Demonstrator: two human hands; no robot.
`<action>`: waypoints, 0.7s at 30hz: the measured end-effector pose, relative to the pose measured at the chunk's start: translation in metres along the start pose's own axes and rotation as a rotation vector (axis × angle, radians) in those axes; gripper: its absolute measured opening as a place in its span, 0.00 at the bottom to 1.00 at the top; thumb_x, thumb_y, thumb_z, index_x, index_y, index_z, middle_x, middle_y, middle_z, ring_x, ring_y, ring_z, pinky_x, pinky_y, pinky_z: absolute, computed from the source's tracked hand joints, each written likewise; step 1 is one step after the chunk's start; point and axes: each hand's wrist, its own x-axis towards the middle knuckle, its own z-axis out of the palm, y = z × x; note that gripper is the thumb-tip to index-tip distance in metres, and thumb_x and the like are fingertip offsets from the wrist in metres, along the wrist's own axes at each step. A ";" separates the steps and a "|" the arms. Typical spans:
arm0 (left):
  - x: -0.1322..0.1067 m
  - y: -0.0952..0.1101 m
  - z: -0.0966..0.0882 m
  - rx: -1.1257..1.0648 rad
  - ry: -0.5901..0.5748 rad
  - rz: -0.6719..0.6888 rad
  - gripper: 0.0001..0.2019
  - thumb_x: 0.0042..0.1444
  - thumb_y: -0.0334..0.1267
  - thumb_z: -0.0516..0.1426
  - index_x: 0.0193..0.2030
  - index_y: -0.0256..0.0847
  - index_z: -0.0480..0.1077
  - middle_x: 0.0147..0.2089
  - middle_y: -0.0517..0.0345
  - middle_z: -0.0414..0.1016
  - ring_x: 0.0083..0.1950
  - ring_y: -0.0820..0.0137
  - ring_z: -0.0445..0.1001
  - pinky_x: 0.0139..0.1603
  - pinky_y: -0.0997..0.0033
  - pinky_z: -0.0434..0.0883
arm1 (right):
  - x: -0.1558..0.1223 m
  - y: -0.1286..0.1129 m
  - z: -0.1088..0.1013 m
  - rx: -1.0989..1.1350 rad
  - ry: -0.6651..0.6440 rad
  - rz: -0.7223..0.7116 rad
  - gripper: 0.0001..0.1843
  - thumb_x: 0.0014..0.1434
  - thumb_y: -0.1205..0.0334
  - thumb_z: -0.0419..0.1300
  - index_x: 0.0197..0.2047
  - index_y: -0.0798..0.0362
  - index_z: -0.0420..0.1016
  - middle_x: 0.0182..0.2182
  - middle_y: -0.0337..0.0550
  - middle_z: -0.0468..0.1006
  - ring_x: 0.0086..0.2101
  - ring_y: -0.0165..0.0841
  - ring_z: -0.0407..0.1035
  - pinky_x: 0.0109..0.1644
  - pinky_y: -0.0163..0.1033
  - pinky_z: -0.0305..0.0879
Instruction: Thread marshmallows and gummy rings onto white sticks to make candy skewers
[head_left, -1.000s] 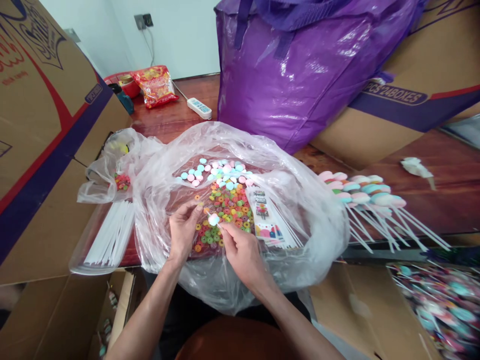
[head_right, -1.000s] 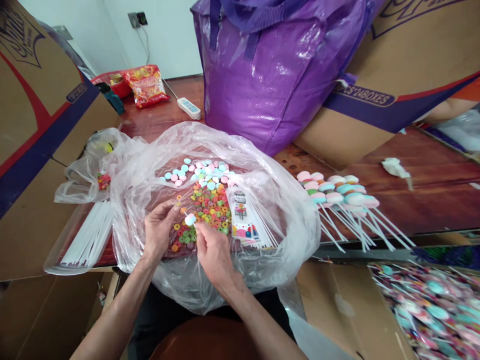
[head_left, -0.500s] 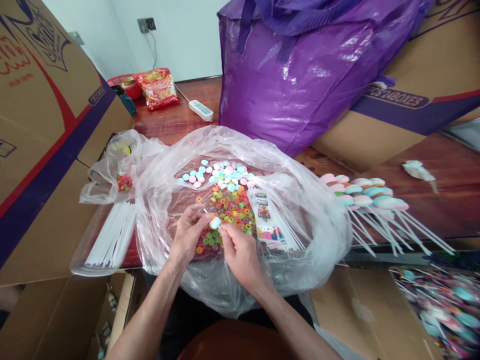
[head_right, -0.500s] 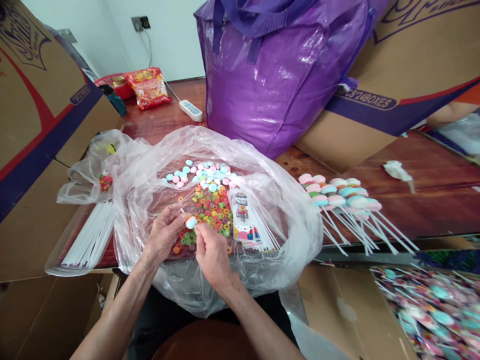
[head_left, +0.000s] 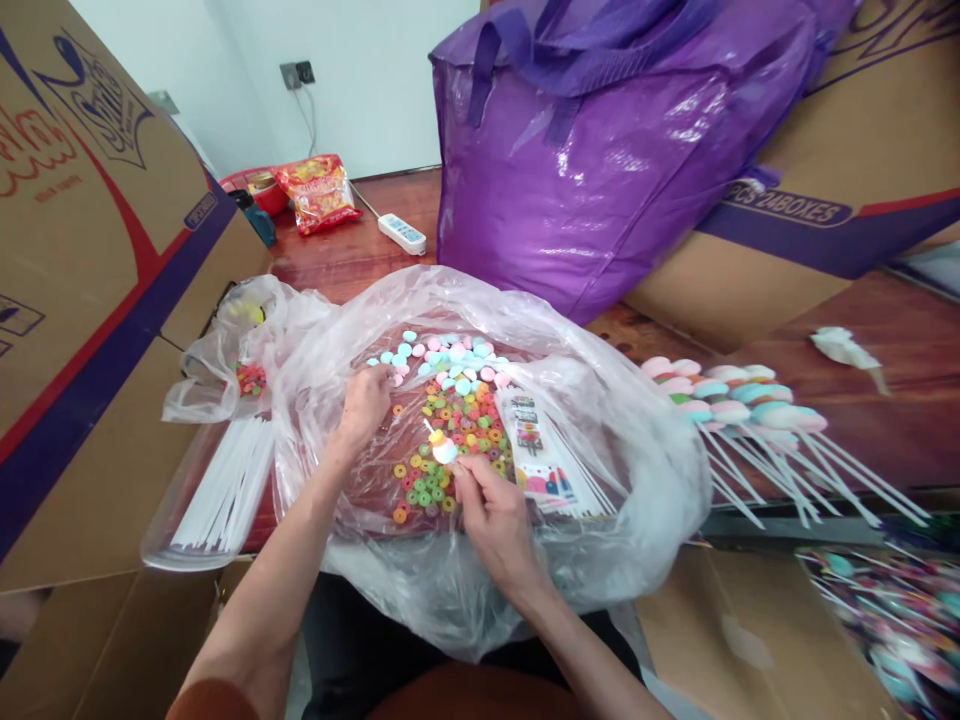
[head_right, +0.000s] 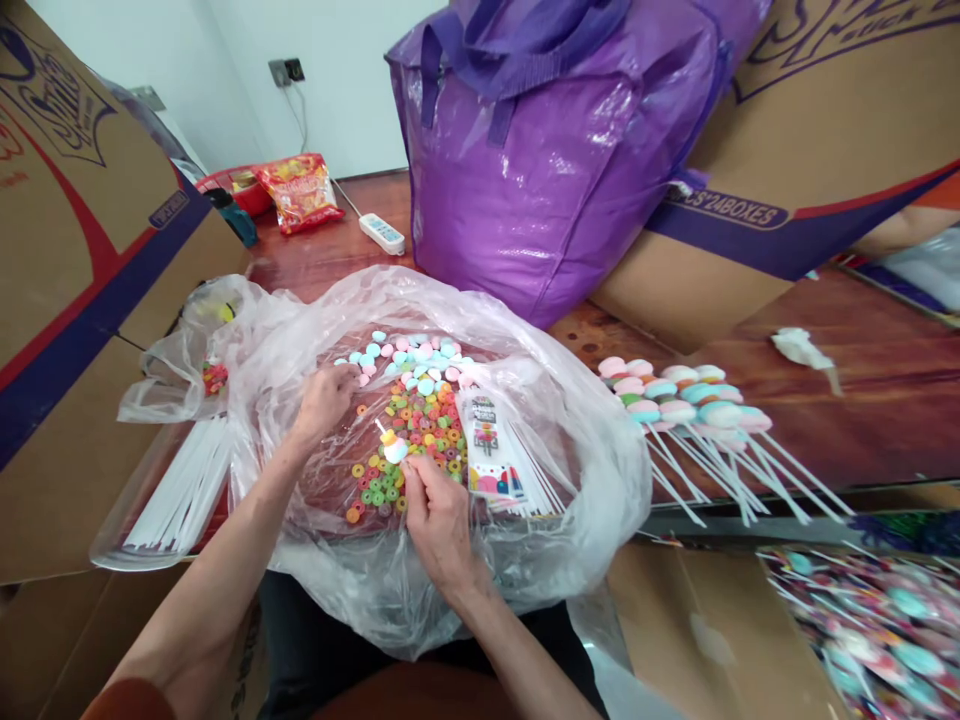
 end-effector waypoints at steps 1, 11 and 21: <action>0.001 -0.003 0.002 0.053 -0.024 0.006 0.09 0.56 0.29 0.54 0.39 0.39 0.75 0.40 0.51 0.78 0.42 0.64 0.74 0.47 0.67 0.68 | 0.000 0.000 0.001 0.000 -0.005 0.000 0.13 0.70 0.61 0.50 0.38 0.53 0.74 0.29 0.40 0.77 0.28 0.30 0.70 0.32 0.32 0.62; -0.010 -0.008 0.004 -0.095 0.073 0.027 0.06 0.57 0.34 0.57 0.41 0.43 0.72 0.35 0.57 0.77 0.35 0.66 0.74 0.40 0.69 0.66 | 0.001 -0.001 0.000 -0.017 -0.020 -0.044 0.13 0.69 0.64 0.50 0.38 0.52 0.74 0.29 0.40 0.79 0.27 0.30 0.71 0.33 0.33 0.64; 0.046 0.000 0.008 -0.179 -0.018 0.018 0.09 0.49 0.27 0.57 0.32 0.39 0.78 0.33 0.53 0.79 0.38 0.62 0.75 0.45 0.66 0.69 | 0.000 -0.002 0.001 -0.018 -0.025 -0.063 0.11 0.70 0.64 0.51 0.39 0.53 0.74 0.29 0.39 0.78 0.28 0.30 0.72 0.34 0.32 0.65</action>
